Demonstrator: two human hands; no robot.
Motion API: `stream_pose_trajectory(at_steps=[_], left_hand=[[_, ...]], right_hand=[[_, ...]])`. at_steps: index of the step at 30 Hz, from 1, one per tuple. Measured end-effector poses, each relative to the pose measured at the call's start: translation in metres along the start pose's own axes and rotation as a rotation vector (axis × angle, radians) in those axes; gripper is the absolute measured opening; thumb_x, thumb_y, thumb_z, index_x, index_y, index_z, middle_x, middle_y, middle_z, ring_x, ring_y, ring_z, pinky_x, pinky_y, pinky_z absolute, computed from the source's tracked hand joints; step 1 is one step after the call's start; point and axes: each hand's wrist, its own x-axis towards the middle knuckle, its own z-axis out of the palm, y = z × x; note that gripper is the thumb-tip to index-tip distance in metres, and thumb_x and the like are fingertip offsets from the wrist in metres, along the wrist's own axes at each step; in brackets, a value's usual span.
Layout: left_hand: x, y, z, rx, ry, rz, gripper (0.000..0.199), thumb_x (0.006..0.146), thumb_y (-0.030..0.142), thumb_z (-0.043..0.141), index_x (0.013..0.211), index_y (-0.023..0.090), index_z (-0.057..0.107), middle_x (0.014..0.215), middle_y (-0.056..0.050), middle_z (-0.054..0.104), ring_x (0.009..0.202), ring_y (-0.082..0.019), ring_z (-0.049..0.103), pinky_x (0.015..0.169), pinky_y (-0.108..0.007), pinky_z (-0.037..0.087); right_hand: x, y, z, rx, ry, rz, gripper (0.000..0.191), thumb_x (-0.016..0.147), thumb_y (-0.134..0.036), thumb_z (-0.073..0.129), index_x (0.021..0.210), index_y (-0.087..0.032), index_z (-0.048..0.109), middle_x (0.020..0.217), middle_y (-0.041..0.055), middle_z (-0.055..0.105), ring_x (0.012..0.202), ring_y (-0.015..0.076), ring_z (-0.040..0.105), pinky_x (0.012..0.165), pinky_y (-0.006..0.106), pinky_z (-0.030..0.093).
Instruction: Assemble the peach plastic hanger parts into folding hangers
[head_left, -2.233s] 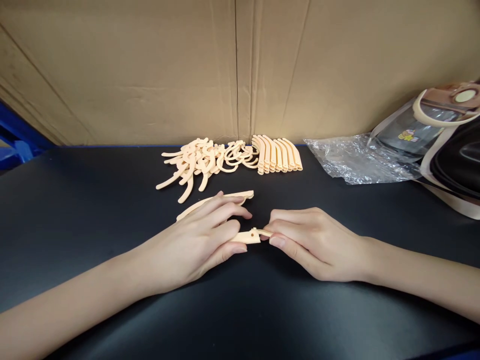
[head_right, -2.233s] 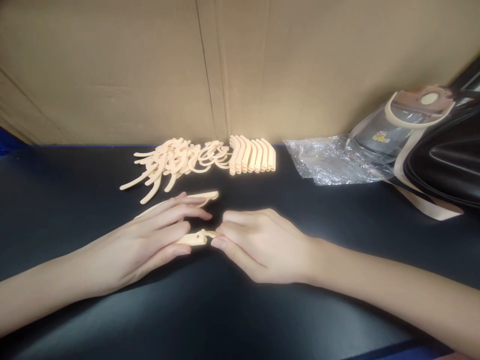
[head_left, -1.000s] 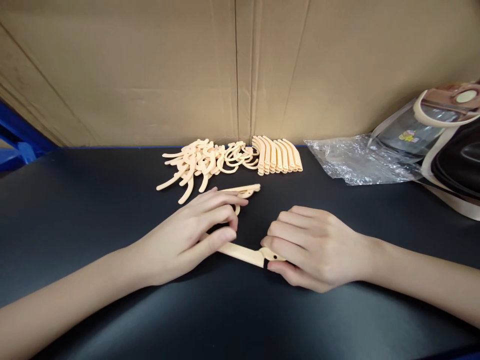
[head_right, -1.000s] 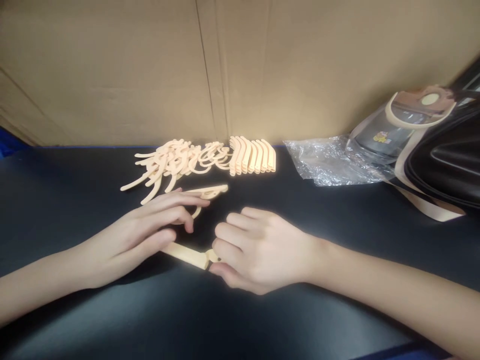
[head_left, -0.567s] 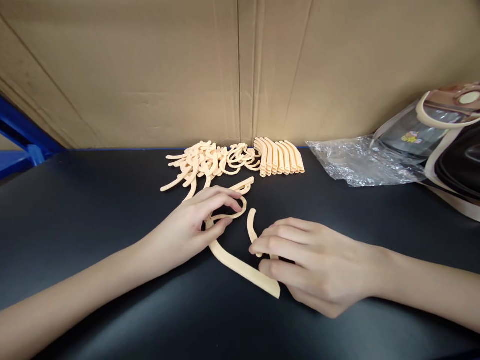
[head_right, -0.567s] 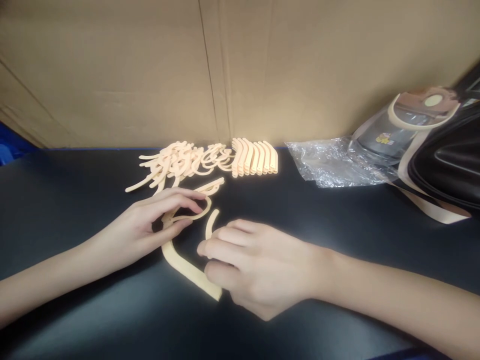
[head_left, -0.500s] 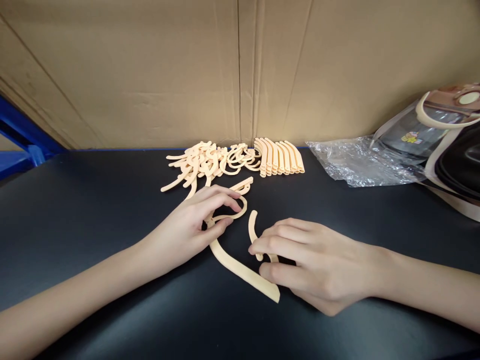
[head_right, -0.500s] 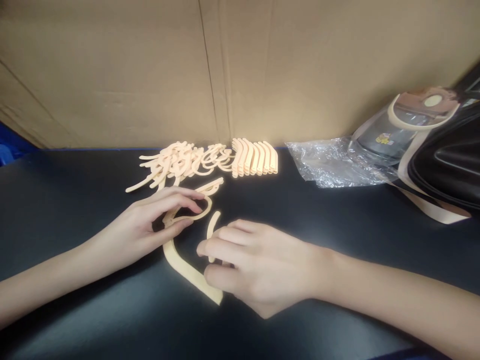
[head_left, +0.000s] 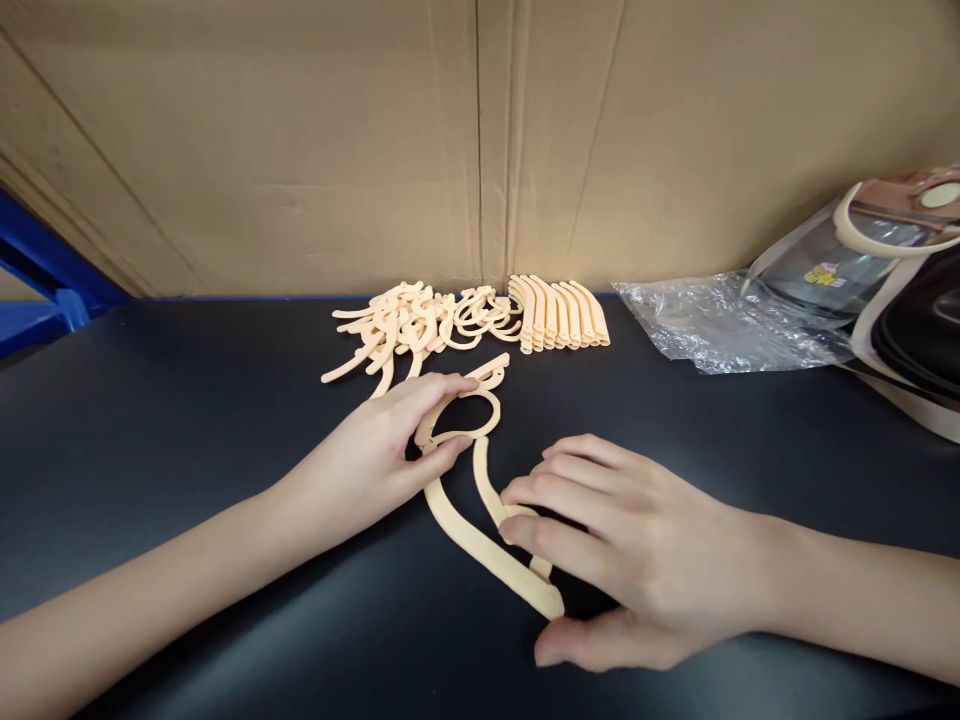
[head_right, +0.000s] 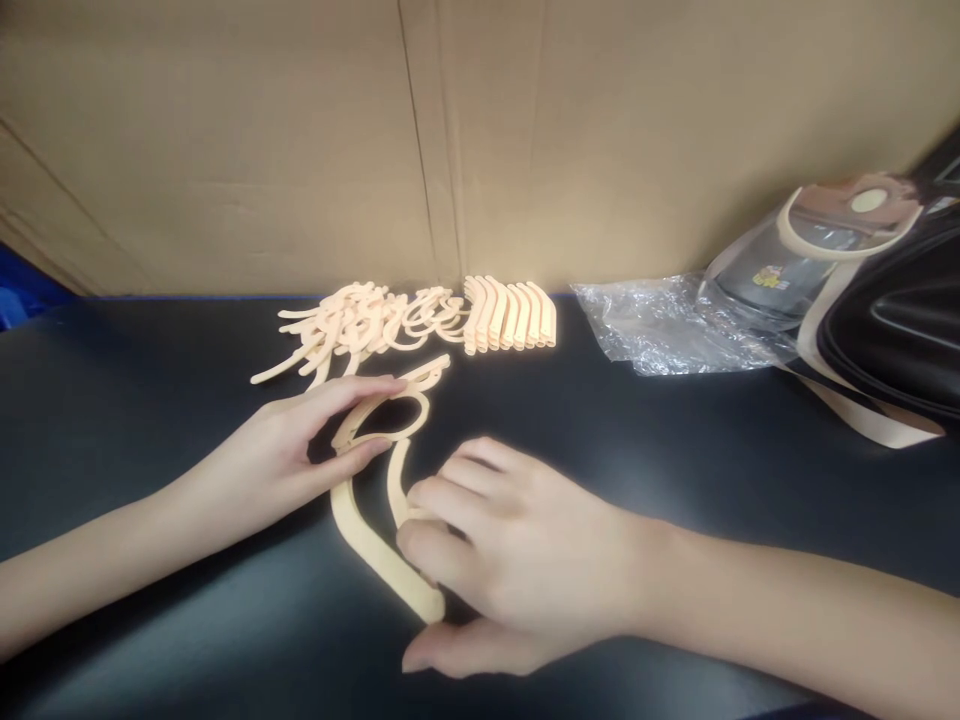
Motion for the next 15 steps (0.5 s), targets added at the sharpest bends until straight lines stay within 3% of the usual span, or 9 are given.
stream_pose_trajectory(at_steps=[6,15], left_hand=[[0.002,0.004,-0.003,-0.014,-0.023,-0.042,0.035,0.099,0.042,0.047,0.129,0.026,0.053,0.125,-0.003,0.064,0.110,-0.021,0.062,0.094,-0.033,0.049],[-0.001,0.012,-0.006,-0.116,-0.058,-0.056,0.035,0.103,0.036,0.035,0.131,0.025,0.052,0.124,-0.003,0.064,0.109,-0.020,0.060,0.093,-0.032,0.047]], right_hand=[[0.000,0.002,-0.001,0.106,-0.054,-0.008,0.035,0.089,-0.029,0.056,0.117,-0.008,0.061,0.112,0.0130,0.066,0.102,0.0218,0.058,0.095,0.037,0.043],[0.000,0.009,0.001,0.114,-0.051,0.017,0.030,0.088,-0.015,0.054,0.116,-0.009,0.062,0.115,0.0126,0.065,0.105,0.0215,0.056,0.094,0.036,0.044]])
